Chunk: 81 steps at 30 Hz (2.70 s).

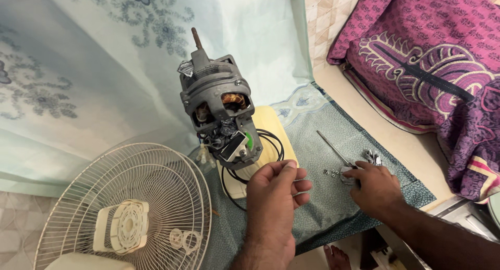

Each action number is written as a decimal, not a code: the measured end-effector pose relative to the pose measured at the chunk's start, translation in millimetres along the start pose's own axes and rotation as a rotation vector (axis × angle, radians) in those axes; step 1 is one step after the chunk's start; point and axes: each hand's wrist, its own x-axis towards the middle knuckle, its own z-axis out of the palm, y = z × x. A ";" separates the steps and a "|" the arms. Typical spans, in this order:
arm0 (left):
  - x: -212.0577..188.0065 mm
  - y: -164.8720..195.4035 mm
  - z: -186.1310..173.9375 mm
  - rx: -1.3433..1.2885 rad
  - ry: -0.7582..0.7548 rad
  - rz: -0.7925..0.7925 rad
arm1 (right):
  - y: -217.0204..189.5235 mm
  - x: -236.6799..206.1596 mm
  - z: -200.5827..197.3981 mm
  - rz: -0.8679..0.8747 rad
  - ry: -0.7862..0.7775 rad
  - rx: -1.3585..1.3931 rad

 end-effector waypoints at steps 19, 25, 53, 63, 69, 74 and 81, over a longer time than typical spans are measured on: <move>-9.8 5.8 -7.3 0.002 0.014 0.025 | 15.0 5.1 -7.2 0.012 0.215 0.218; -11.9 8.3 -8.9 -0.005 0.009 0.040 | 21.2 20.2 -10.6 0.092 0.209 0.156; -28.9 28.9 -62.8 -0.096 0.126 0.160 | 11.4 12.7 31.4 0.236 -0.117 0.021; -27.9 33.5 -65.6 -0.148 0.131 0.272 | -18.8 -5.9 -5.4 0.179 0.175 0.343; -29.6 38.1 -63.8 -0.148 0.116 0.277 | -64.7 -18.6 -65.3 0.170 0.359 0.635; -30.7 41.0 -61.6 -0.161 0.111 0.277 | -95.0 -38.9 -107.9 0.099 0.433 0.994; -34.9 45.8 -60.8 -0.142 0.110 0.225 | -133.4 -86.5 -169.5 -0.248 0.643 1.089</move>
